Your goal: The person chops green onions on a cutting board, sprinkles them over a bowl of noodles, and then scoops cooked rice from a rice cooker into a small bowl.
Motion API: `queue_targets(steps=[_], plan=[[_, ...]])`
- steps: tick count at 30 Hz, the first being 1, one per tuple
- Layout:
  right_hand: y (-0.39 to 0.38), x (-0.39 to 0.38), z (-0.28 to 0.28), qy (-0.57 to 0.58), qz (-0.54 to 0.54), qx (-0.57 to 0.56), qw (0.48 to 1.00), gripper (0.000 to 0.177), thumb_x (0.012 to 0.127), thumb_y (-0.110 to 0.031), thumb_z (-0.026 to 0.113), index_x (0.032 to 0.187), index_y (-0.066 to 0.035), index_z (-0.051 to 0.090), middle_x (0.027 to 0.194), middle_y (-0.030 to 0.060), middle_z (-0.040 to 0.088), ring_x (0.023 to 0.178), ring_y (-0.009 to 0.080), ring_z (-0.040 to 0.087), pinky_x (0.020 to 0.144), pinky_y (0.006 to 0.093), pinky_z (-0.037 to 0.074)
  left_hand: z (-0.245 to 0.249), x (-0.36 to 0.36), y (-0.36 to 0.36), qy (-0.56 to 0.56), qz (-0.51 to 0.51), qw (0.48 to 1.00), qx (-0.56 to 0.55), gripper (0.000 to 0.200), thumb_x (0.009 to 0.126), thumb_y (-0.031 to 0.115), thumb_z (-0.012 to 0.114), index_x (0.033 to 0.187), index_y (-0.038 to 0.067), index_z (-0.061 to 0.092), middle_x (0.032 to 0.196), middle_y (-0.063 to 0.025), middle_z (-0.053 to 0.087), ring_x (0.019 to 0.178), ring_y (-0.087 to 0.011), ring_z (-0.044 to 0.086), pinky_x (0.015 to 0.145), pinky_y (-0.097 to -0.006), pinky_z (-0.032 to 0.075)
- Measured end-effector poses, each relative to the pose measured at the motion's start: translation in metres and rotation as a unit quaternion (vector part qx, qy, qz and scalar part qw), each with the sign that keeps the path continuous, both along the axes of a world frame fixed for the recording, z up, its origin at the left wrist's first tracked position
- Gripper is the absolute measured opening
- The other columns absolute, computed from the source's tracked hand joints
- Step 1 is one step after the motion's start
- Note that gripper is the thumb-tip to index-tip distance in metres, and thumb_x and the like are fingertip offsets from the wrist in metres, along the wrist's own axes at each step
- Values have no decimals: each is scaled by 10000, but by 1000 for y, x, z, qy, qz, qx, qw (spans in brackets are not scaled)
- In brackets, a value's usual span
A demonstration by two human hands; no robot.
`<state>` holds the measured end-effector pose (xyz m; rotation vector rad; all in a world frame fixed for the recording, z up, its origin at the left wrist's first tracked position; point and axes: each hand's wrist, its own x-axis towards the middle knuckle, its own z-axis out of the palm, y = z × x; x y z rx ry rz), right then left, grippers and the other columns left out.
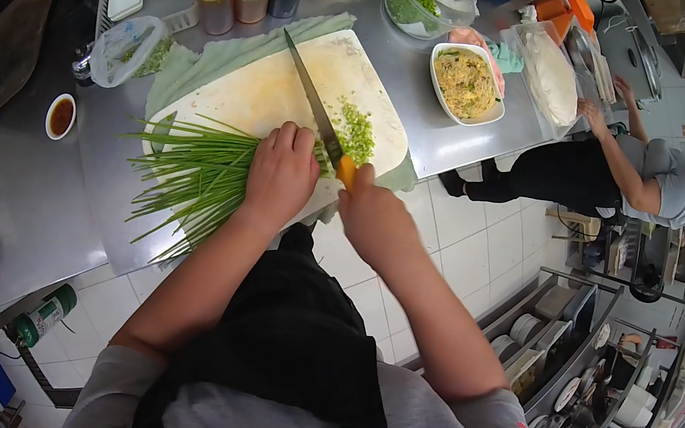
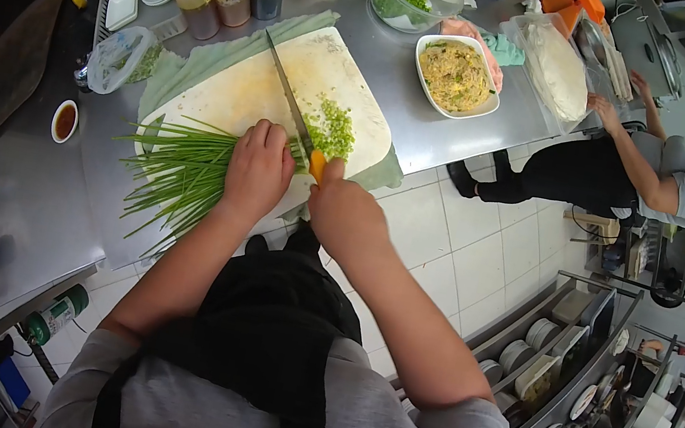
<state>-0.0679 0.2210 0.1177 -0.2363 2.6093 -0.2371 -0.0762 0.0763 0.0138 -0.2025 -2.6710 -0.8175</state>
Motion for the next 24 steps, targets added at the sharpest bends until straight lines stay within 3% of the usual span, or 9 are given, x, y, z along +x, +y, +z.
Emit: queue_targets(steps=[2,6,8,10,13,17,20,22,24], plan=[[5,11,20,-48,-26,-16,998,314,984,-244,513,1107,27,414,758,234,683,692,395,695,606,490,562,-2,1,0,-2,1,1000,-2,211,792,67,653,941,41,506,942,-148,538,878,-337,575,767,-440,482],[-2,29,-15,-50,-39,21,998,312,984,-251,511,1087,32,427,766,246,680,695,420,686,615,508,558,0,1,0,-5,2,1000,4,221,791,67,660,946,44,503,944,-147,535,876,-336,572,768,-442,481],[-8,13,-27,24,-16,-10,1000,304,986,-251,506,1078,28,426,738,245,671,679,426,680,617,512,559,-1,1,-1,2,-5,1000,13,236,783,70,670,947,48,501,945,-146,532,876,-334,571,770,-442,480],[1,6,-4,35,-13,-21,999,319,979,-263,524,1068,27,426,722,241,666,665,430,676,613,517,556,-1,1,-1,7,-3,1000,6,245,777,70,674,948,48,500,945,-145,533,876,-334,571,771,-443,481],[12,27,28,-64,-26,1,998,340,953,-255,560,1070,28,412,751,264,669,684,438,681,626,540,553,-3,0,-1,10,3,1000,7,252,771,70,675,949,49,499,947,-145,533,877,-334,571,773,-445,481],[-6,23,-27,-23,-63,7,998,325,962,-251,543,1075,24,411,741,267,668,693,429,688,633,539,556,-5,1,0,9,4,1000,-2,251,770,68,670,952,48,498,954,-147,531,883,-337,569,779,-448,479],[-5,8,-8,18,-36,-21,999,321,963,-250,540,1074,23,412,727,262,667,680,431,686,627,538,557,-3,1,-1,-1,-1,1000,2,257,769,70,673,952,45,496,967,-153,531,893,-343,566,787,-451,476],[8,20,26,-27,-19,-17,999,318,961,-245,540,1069,27,415,714,248,668,669,432,684,617,536,556,-3,3,-1,-7,-3,1000,-1,264,765,69,676,954,41,493,969,-155,531,898,-346,565,793,-451,475],[2,38,5,-38,-36,-1,999,321,963,-247,536,1063,34,420,712,227,670,667,424,687,595,515,558,-4,2,-1,-14,-3,1000,-4,270,762,67,678,955,37,491,972,-157,530,903,-348,563,799,-451,474]])
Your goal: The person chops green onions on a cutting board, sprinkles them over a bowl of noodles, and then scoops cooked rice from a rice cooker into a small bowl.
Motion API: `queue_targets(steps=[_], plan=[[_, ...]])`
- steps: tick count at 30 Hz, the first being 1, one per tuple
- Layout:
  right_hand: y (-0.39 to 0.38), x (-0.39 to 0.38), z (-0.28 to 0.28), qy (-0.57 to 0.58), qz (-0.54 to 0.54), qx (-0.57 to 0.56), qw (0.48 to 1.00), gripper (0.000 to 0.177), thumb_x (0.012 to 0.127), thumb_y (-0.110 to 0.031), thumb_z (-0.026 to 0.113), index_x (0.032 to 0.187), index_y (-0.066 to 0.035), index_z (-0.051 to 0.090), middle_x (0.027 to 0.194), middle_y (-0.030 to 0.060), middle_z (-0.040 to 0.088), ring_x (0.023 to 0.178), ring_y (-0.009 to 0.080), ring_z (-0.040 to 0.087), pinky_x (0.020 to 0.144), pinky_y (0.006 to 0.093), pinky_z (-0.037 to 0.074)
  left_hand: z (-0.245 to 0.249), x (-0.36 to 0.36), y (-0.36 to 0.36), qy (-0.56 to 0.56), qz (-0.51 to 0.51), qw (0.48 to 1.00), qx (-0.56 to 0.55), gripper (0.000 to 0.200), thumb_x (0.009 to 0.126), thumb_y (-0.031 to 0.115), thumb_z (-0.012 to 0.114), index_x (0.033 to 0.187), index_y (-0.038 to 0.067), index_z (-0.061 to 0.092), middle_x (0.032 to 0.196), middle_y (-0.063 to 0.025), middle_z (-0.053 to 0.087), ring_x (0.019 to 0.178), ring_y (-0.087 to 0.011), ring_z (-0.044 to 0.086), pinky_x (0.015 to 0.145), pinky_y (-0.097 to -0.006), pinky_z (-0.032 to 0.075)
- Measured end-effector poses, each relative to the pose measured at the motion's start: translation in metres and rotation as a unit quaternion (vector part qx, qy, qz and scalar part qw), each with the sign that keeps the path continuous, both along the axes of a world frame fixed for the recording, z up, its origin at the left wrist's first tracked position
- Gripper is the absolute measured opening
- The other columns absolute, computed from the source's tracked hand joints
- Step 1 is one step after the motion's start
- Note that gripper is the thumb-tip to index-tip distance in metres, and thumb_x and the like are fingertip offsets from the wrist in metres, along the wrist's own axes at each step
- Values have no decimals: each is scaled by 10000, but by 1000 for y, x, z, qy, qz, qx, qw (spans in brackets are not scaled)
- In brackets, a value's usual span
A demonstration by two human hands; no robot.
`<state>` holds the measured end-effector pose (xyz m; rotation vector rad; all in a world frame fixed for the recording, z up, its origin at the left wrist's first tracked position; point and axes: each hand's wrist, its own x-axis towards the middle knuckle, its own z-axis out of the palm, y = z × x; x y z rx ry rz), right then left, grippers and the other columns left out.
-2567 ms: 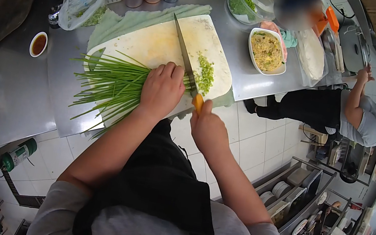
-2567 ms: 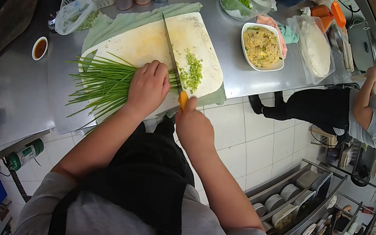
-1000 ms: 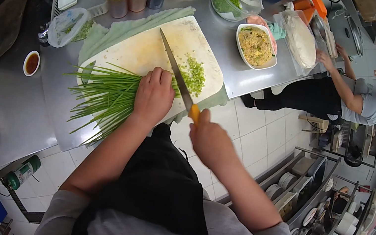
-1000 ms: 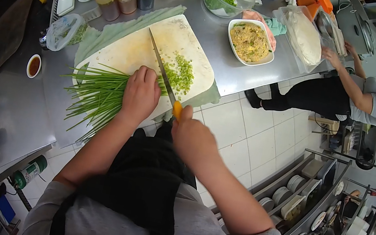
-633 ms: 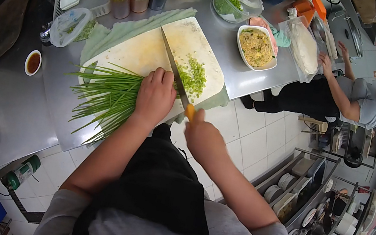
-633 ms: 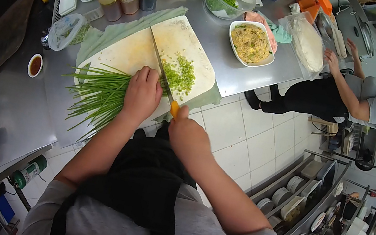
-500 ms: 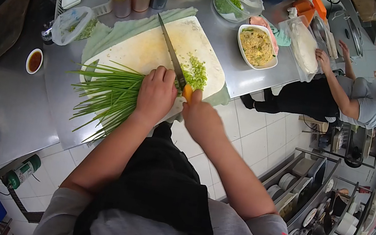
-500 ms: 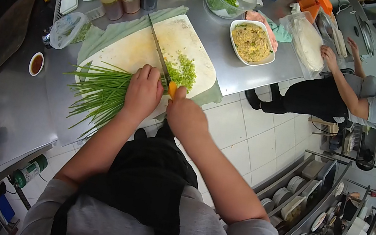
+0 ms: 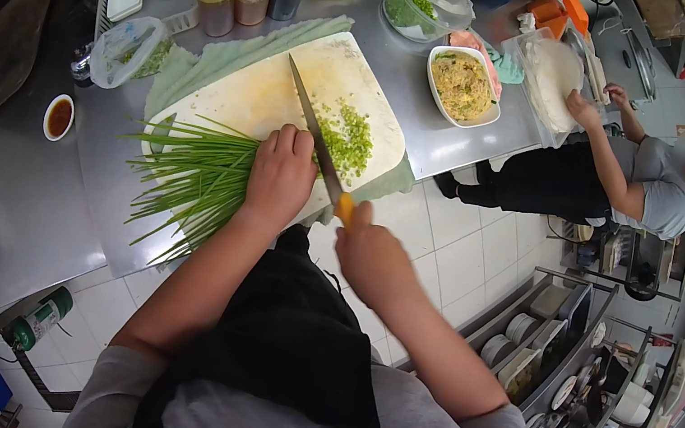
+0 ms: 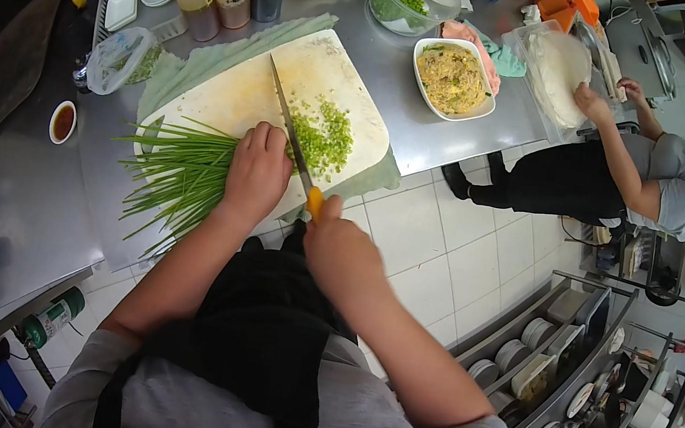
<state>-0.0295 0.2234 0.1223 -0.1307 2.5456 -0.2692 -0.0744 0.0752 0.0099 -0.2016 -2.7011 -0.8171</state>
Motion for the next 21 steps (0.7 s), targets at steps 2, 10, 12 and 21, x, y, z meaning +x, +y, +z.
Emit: queue_targets(steps=[2,10,12,21], plan=[[-13,-7,-34,36,-19,-3,999,324,963,-251,534,1060,37,420,711,228,670,662,423,686,591,505,560,0,0,1,4,4,1000,10,265,770,71,671,957,29,487,985,-165,528,921,-354,558,814,-456,471],[-5,1,-2,2,-17,-16,1000,317,971,-257,531,1061,27,424,756,240,678,699,421,690,618,510,557,-3,-1,-2,7,4,999,32,207,798,29,610,961,13,484,1004,-186,519,937,-370,550,842,-466,466],[-14,-8,-37,29,-39,-38,998,322,974,-247,521,1089,30,406,730,264,660,676,447,671,618,537,547,-3,0,-3,9,-5,999,37,198,802,23,599,963,11,485,1000,-187,518,937,-371,549,844,-464,466],[1,-35,1,18,-42,-109,993,331,981,-283,527,1079,21,440,784,252,675,733,438,675,657,518,540,-5,-2,-2,18,-11,1000,-11,217,813,41,601,998,5,494,1018,-178,539,935,-361,563,839,-455,470]])
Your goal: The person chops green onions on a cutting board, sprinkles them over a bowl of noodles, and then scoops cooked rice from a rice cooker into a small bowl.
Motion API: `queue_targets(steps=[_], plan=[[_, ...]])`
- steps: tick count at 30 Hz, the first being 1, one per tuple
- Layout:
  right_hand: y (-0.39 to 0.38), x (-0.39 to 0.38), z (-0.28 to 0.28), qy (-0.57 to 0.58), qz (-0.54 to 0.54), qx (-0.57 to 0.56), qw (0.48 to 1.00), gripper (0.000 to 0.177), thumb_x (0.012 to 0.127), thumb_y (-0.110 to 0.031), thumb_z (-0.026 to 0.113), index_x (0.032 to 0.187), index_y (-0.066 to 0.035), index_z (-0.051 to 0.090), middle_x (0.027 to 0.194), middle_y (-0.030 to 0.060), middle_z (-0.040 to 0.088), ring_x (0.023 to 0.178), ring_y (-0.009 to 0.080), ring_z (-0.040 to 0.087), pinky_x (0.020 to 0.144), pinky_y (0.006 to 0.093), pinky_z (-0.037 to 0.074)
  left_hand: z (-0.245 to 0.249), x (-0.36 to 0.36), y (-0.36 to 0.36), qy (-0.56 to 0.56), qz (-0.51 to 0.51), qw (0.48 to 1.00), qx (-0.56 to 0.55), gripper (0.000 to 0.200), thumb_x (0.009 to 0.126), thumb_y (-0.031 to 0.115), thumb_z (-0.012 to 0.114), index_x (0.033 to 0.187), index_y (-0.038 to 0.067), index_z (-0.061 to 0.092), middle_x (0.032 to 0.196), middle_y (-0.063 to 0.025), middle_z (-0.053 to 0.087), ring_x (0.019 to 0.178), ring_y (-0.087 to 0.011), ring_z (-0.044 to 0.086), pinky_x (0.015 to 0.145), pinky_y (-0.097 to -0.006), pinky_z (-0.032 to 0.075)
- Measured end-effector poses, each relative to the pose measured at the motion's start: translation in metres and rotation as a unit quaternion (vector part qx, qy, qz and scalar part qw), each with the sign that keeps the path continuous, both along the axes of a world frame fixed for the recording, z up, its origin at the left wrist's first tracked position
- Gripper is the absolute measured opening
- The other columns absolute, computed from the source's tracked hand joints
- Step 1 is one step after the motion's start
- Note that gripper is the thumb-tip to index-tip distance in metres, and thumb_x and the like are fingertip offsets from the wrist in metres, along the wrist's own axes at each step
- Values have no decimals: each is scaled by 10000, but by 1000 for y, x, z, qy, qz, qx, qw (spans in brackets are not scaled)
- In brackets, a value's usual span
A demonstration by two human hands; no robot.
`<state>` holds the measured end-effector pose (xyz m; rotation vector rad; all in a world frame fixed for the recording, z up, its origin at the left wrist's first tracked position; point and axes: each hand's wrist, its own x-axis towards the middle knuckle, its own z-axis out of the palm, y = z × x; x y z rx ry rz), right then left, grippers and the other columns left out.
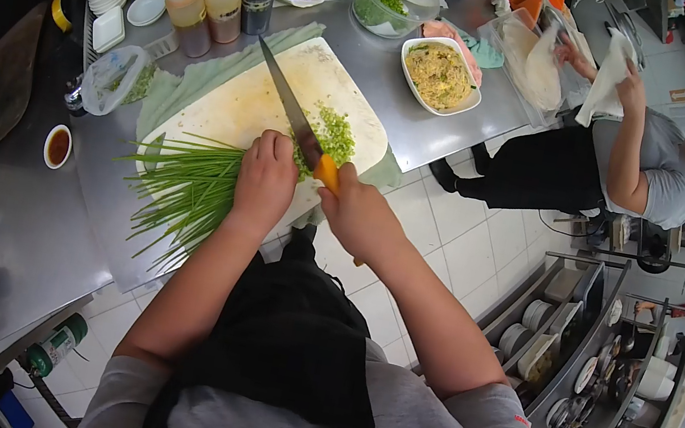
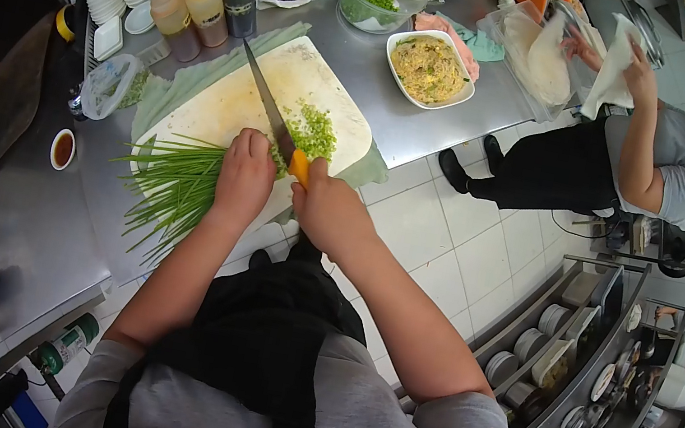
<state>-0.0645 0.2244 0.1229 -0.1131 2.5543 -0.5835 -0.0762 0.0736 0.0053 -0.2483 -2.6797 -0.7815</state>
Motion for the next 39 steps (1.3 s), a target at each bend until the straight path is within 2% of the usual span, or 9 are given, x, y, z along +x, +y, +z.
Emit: queue_targets(steps=[6,9,11,14,17,24,26,32,39], plan=[[34,18,6,89,1,-12,996,316,973,-279,563,1077,-10,434,733,258,654,679,446,656,622,530,524,16,5,-2,-17,26,997,-72,233,852,124,626,1065,45,572,1012,-123,605,930,-291,599,894,-434,453],[48,24,0,93,-4,-10,996,322,973,-295,573,1063,-24,425,713,246,651,658,438,654,598,526,522,19,12,-9,6,19,997,-73,354,903,260,640,1186,52,598,1062,-99,633,997,-258,605,986,-443,404],[57,28,-7,100,6,-12,995,318,975,-292,572,1062,-26,422,710,237,653,652,436,652,586,524,520,26,18,-14,-11,4,995,-96,537,910,380,646,1313,39,547,1187,-87,615,1108,-248,578,1096,-469,326],[68,30,-18,101,10,-34,994,313,975,-286,574,1055,-25,420,707,232,654,653,435,652,585,522,521,38,21,-22,-47,-12,990,-129,650,904,388,652,1422,45,460,1330,-108,549,1226,-252,516,1149,-473,291],[74,23,-19,93,19,-48,994,305,976,-276,573,1046,-22,420,703,235,652,648,438,650,587,526,520,34,19,-29,-66,-41,989,-129,708,852,413,698,1404,37,464,1334,-109,523,1245,-260,495,1170,-475,273],[62,4,-21,75,68,-70,992,304,977,-265,564,1049,-6,423,708,250,651,647,443,653,581,529,525,9,24,-28,-32,-10,976,-215,661,750,310,735,1307,27,519,1221,-106,552,1143,-298,521,1089,-459,356],[52,5,-24,70,73,-64,993,301,975,-255,555,1053,5,425,710,257,652,658,450,658,583,529,533,27,29,-19,-54,17,988,-147,582,820,324,692,1284,11,532,1199,-109,558,1080,-299,530,1001,-430,399],[23,16,-28,81,89,-16,993,295,977,-241,533,1055,22,424,706,244,659,660,442,669,589,528,544,24,31,-15,-37,51,994,-94,484,898,290,640,1303,43,543,1187,-110,561,1092,-300,528,956,-410,408],[-1,36,-37,66,92,31,993,315,983,-237,520,1094,43,428,721,234,671,638,423,675,578,514,551,4,29,-18,33,99,993,-48,291,895,204,645,1165,96,658,1006,-60,587,928,-254,594,854,-389,479]])
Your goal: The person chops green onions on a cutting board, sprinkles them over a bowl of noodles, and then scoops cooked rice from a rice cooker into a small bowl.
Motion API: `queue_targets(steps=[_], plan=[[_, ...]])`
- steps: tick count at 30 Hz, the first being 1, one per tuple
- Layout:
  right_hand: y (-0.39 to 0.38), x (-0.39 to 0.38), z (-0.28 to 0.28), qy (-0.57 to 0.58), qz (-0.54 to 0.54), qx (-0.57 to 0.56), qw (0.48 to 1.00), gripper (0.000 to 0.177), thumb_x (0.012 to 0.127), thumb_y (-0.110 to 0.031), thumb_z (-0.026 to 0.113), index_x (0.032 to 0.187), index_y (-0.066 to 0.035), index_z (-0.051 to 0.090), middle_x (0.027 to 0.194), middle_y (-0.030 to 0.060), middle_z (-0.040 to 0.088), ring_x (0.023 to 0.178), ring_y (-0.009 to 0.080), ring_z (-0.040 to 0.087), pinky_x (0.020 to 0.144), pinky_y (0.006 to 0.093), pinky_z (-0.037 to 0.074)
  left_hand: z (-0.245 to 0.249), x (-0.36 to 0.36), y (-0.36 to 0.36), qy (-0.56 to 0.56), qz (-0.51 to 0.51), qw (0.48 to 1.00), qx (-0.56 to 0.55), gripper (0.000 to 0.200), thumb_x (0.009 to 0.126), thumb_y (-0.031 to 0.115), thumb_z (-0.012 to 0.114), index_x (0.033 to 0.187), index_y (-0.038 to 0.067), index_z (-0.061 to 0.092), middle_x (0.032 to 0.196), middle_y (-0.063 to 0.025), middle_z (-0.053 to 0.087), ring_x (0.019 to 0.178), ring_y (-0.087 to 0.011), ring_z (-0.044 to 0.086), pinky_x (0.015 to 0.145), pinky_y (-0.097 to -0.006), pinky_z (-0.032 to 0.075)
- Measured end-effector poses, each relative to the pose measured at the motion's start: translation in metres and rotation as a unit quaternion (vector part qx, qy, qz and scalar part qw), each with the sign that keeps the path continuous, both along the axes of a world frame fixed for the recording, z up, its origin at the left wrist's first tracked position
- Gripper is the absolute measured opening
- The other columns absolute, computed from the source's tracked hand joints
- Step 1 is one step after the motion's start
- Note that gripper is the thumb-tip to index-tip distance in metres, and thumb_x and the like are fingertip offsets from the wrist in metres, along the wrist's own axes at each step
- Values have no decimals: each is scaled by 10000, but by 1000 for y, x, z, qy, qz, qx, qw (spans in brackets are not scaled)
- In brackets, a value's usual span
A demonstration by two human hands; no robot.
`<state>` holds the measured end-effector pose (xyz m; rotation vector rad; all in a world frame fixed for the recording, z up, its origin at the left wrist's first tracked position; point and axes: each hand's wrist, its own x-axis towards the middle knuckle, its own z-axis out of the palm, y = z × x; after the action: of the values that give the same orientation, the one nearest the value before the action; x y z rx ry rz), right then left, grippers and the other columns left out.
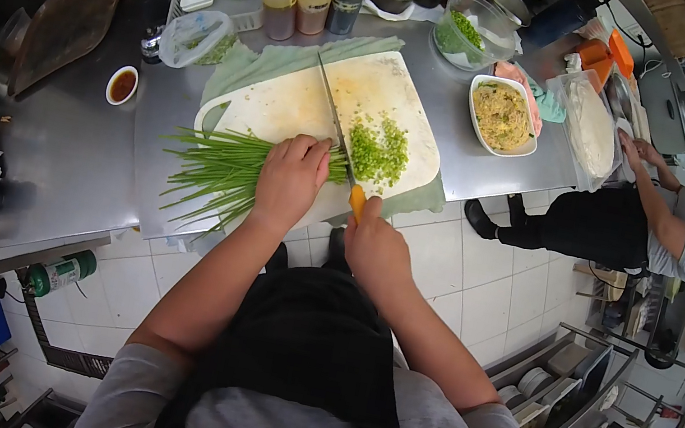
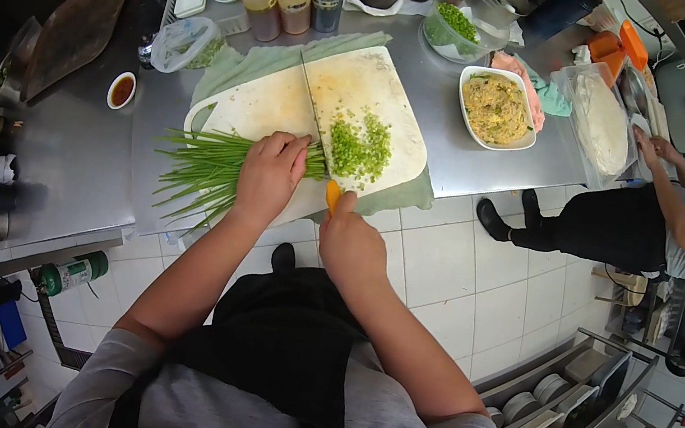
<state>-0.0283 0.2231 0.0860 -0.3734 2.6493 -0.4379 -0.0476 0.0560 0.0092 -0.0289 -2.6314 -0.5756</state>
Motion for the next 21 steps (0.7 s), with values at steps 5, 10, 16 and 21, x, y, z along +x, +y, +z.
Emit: queue_targets(steps=[5,10,16,21], plan=[[12,-21,45,-16,36,31,999,332,982,-242,511,1101,58,433,748,255,673,697,421,685,623,509,559,-1,-2,-4,41,14,997,62,102,822,147,706,874,104,629,815,-48,589,784,-252,605,748,-404,482],[18,-4,88,-103,32,68,992,329,982,-240,515,1101,57,437,762,270,673,718,431,684,636,515,558,2,-3,-8,62,2,997,53,125,791,140,707,808,121,585,795,-26,583,773,-236,599,719,-384,463],[-10,-10,11,10,1,59,998,347,992,-239,520,1102,69,406,733,298,649,673,475,657,607,550,541,3,-3,-10,55,-5,997,61,122,780,141,703,819,129,588,801,-21,581,785,-228,596,725,-376,459],[13,12,58,-89,-4,87,992,345,978,-251,535,1132,32,411,778,268,674,724,454,676,651,532,550,1,-5,-9,52,1,996,70,111,788,143,695,821,129,590,809,-21,585,794,-230,594,736,-376,462]])
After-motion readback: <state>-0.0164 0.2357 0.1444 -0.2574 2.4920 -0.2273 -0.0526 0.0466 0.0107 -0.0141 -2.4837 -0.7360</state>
